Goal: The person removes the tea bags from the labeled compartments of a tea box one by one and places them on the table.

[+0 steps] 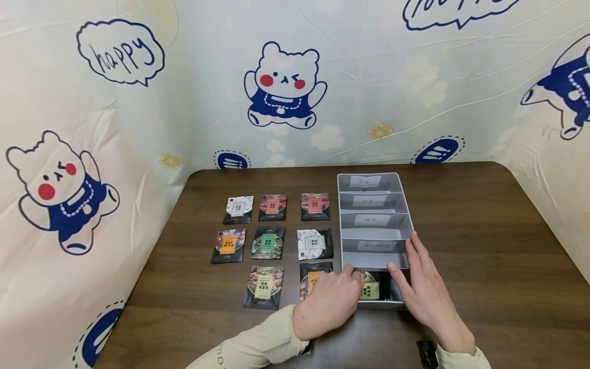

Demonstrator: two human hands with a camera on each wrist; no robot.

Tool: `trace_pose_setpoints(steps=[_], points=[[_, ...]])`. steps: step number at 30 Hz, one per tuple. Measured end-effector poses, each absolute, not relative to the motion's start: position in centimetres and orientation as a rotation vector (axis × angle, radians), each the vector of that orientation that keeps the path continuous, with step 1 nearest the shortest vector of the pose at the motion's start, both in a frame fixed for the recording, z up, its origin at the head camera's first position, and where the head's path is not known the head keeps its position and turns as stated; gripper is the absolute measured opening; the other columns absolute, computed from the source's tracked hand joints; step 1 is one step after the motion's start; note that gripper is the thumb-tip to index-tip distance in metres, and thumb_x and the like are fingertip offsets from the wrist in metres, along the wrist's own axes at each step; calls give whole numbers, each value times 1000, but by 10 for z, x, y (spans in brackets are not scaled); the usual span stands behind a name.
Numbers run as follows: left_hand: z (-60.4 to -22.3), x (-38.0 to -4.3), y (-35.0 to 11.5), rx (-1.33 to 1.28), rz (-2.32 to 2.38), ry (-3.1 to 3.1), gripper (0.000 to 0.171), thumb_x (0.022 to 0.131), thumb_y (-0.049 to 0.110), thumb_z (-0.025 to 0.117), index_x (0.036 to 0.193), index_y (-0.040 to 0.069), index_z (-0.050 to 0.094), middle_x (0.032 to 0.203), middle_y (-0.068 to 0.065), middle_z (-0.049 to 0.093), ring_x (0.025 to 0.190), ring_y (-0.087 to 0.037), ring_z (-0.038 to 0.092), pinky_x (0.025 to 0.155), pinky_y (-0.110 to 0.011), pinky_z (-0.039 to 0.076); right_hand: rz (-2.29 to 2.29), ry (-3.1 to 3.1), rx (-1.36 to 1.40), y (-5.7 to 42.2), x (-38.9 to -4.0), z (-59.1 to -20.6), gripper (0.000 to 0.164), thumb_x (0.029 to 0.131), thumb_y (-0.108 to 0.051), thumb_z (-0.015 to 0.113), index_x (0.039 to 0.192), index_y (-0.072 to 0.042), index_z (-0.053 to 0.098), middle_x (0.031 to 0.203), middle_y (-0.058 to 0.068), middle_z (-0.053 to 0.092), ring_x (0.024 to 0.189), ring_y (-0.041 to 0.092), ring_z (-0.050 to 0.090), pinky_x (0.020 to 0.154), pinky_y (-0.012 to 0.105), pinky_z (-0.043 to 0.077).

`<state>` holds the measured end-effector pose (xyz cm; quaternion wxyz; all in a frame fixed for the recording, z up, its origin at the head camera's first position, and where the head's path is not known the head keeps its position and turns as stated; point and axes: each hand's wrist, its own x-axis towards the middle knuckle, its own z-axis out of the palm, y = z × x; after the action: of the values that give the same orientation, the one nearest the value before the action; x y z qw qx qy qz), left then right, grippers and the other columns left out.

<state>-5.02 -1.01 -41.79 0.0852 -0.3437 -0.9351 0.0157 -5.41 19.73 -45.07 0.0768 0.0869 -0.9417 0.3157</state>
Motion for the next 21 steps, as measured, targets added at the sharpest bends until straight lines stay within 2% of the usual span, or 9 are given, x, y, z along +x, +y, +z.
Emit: trace_pose_setpoints(steps=[5, 11, 16, 21], points=[[-415, -49, -8, -1016, 40, -2901, 4, 86, 17, 62, 84, 14, 65, 80, 0, 55, 51, -8, 47, 36, -23, 31, 954, -2826, 262, 198, -55, -450, 69, 99, -36, 53, 146, 8, 30, 159, 20, 17, 137, 47, 31, 99, 62, 33], [-410, -47, -7, -1001, 17, -2981, 14, 95, 26, 57, 97, 20, 70, 87, 0, 58, 63, -13, 52, 40, -25, 35, 952, -2825, 264, 199, -55, -450, 69, 99, -36, 53, 146, 8, 29, 159, 20, 18, 137, 46, 30, 99, 62, 33], [-411, -50, -8, -996, -134, -3015, 19, 99, 28, 52, 98, 21, 69, 81, 1, 64, 60, -12, 57, 41, -25, 35, 941, -2821, 260, 199, -54, -450, 68, 99, -36, 53, 146, 8, 30, 159, 21, 18, 136, 47, 31, 99, 62, 33], [-414, -56, -9, -1018, -322, -3031, 14, 98, 25, 53, 91, 23, 65, 70, 6, 62, 57, -7, 57, 42, -24, 36, 944, -2811, 262, 198, -53, -451, 67, 99, -35, 53, 146, 8, 31, 158, 21, 20, 136, 47, 32, 99, 61, 33]])
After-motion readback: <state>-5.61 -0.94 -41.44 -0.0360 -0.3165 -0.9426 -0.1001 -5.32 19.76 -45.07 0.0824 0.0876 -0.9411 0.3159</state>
